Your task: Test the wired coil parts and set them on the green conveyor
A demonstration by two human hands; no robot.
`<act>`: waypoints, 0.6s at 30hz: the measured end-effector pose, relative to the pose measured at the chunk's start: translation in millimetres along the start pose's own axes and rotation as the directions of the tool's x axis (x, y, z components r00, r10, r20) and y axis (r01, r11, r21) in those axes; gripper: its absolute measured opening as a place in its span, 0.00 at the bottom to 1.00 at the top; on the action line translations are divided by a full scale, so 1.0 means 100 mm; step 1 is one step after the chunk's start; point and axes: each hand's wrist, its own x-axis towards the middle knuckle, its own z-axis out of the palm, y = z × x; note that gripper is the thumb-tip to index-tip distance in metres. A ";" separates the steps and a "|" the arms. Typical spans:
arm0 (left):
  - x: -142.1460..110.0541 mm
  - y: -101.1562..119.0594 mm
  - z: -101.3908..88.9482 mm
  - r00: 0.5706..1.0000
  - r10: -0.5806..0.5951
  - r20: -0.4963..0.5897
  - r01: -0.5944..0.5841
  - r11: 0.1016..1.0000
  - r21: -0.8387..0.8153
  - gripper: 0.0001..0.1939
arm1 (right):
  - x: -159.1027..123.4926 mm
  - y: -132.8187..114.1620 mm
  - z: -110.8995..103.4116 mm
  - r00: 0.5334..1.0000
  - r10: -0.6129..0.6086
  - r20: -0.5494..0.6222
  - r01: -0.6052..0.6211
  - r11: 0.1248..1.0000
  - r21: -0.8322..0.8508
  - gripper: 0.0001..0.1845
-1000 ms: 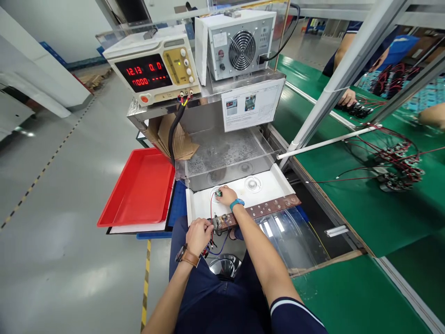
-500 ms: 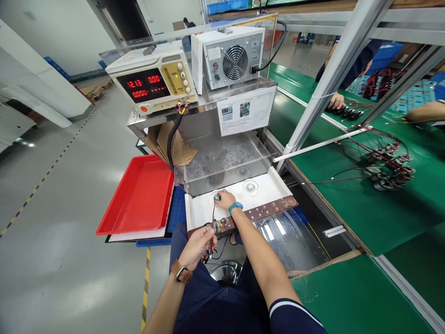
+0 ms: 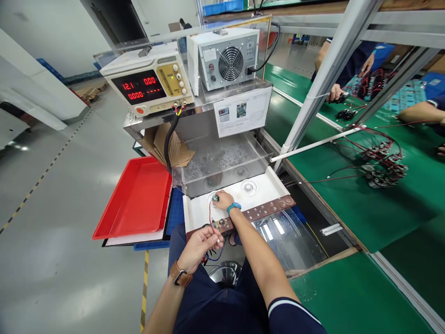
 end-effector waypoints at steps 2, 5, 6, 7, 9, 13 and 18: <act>0.15 0.06 -0.05 0.997 0.074 -0.034 -0.075 0.997 -0.011 0.17 | -0.02 -0.01 -0.01 1.000 -0.006 -0.020 0.006 1.000 0.011 0.20; 0.35 0.17 -0.10 0.991 0.124 -0.054 -0.127 0.990 -0.056 0.18 | -0.04 -0.04 -0.04 1.000 -0.001 -0.022 0.002 1.000 0.029 0.20; 0.39 0.20 -0.11 0.990 0.134 -0.053 -0.138 0.988 -0.073 0.18 | -0.04 -0.04 -0.04 1.000 0.004 -0.015 -0.004 0.999 0.032 0.20; 0.43 0.23 -0.10 0.988 0.145 -0.048 -0.149 0.985 -0.088 0.18 | -0.04 -0.04 -0.05 1.000 0.008 -0.007 -0.008 0.999 0.033 0.20; 0.47 0.28 -0.09 0.985 0.170 -0.038 -0.173 0.978 -0.112 0.18 | -0.03 -0.04 -0.05 1.000 0.012 0.002 -0.012 0.999 0.033 0.19; 0.56 0.25 -0.10 0.975 0.216 -0.054 -0.219 0.974 -0.053 0.19 | -0.02 -0.03 -0.05 1.000 0.004 0.001 -0.004 1.000 0.022 0.20; 0.85 0.04 -0.25 0.934 0.287 -0.210 -0.209 0.920 0.331 0.17 | -0.02 -0.05 -0.06 1.000 0.008 -0.013 -0.008 1.000 0.010 0.20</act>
